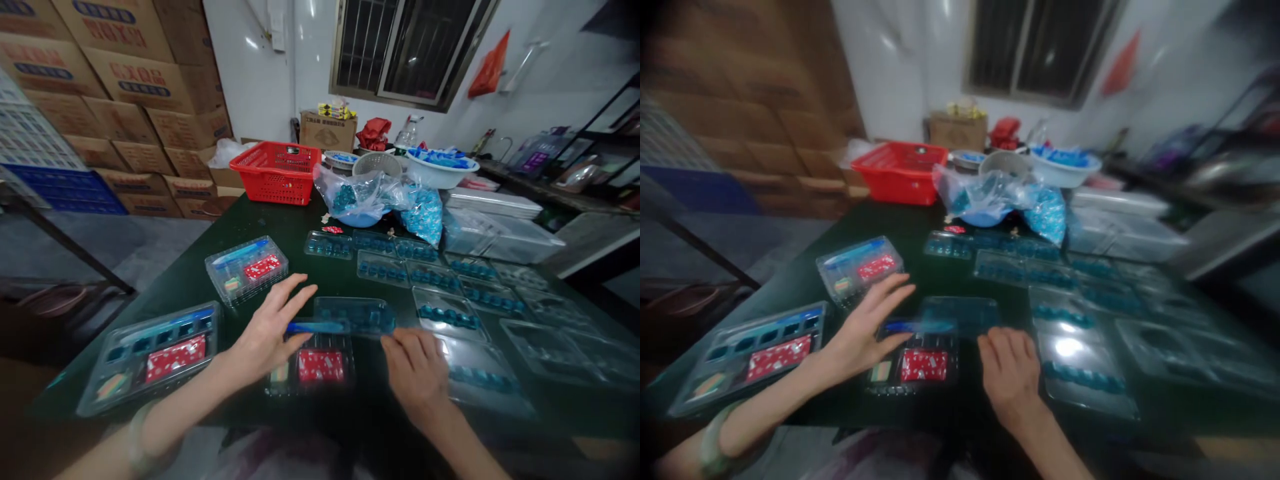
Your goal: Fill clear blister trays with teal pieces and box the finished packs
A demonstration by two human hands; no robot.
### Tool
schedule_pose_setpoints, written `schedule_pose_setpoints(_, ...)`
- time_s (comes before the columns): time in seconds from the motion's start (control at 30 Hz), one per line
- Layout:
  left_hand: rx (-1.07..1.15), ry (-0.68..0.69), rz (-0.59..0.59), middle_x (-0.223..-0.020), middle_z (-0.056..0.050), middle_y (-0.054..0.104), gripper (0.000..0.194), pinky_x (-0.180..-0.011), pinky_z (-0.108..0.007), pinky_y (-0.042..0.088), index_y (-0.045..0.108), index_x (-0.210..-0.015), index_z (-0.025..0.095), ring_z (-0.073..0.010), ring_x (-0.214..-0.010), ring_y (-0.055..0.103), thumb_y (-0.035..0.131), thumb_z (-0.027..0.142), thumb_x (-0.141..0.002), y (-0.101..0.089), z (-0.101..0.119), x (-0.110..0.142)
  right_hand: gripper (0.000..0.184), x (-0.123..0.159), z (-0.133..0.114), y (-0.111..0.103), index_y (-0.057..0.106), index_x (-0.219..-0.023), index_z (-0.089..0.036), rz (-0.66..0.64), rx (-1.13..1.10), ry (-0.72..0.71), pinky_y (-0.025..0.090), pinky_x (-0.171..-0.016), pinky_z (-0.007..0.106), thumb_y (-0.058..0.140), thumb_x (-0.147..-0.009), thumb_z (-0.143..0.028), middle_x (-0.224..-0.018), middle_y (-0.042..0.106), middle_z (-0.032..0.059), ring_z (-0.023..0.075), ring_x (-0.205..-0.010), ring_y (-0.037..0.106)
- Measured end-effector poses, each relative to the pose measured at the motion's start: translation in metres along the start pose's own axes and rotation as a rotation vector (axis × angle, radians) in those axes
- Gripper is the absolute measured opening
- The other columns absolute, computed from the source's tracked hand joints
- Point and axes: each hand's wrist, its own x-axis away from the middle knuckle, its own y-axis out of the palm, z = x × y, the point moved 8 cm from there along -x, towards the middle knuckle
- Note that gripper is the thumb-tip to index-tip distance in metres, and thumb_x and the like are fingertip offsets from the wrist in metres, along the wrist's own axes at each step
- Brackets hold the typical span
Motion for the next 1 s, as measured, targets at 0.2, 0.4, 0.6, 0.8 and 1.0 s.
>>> schedule_pose_setpoints(0.2, 0.042, 0.328, 0.116, -0.122, -0.017, 0.045, 0.041, -0.092, -0.050, 0.040, 0.048, -0.118, 0.015, -0.0289, -0.118, 0.037, 0.048, 0.001, -0.079, -0.006, 0.031, 0.014, 0.026, 0.001, -0.047, -0.026, 0.060, -0.094, -0.017, 0.019, -0.145, -0.156, 0.037, -0.076, 0.038, 0.049, -0.074, -0.004, -0.085, 0.061, 0.0064, 0.0216, -0.087, 0.051)
schedule_pose_setpoints(0.4, 0.001, 0.396, 0.161, -0.108, -0.017, 0.053, 0.040, -0.081, -0.045, 0.044, 0.048, -0.117, 0.011, -0.0273, -0.105, 0.046, 0.049, 0.000, -0.078, -0.011, 0.029, 0.030, 0.011, -0.023, -0.052, -0.020, 0.060, -0.086, -0.019, -0.157, -0.473, 0.095, 0.035, -0.064, 0.031, 0.053, -0.080, -0.015, -0.076, 0.059, 0.0042, 0.0166, -0.070, 0.050)
schedule_pose_setpoints(0.6, -0.051, 0.430, 0.175, -0.103, -0.016, 0.055, 0.034, -0.076, -0.042, 0.043, 0.049, -0.114, 0.010, -0.0267, -0.100, 0.049, 0.049, 0.003, -0.080, -0.006, 0.037, 0.029, 0.020, -0.044, -0.070, 0.001, 0.057, -0.065, -0.020, -0.311, -0.409, 0.121, 0.028, -0.058, 0.030, 0.048, -0.083, -0.019, -0.060, 0.055, 0.0006, 0.0150, -0.060, 0.047)
schedule_pose_setpoints(0.8, -0.104, 0.372, 0.175, -0.104, -0.013, 0.055, 0.033, -0.074, -0.039, 0.041, 0.049, -0.113, 0.014, -0.0253, -0.100, 0.049, 0.048, 0.005, -0.081, -0.003, 0.030, 0.031, 0.019, -0.043, -0.069, 0.022, 0.055, -0.060, -0.020, -0.399, -0.303, 0.164, 0.027, -0.055, 0.030, 0.051, -0.077, -0.013, -0.059, 0.057, -0.0003, 0.0156, -0.059, 0.051)
schedule_pose_setpoints(1.0, -0.112, 0.340, 0.201, -0.103, -0.014, 0.054, 0.032, -0.073, -0.040, 0.040, 0.049, -0.112, 0.013, -0.0257, -0.098, 0.049, 0.045, 0.004, -0.082, -0.008, 0.027, 0.036, 0.013, -0.046, -0.074, 0.037, 0.052, -0.062, -0.020, -0.458, -0.458, 0.227, 0.029, -0.056, 0.027, 0.050, -0.074, -0.013, -0.062, 0.057, -0.0016, 0.0132, -0.060, 0.050)
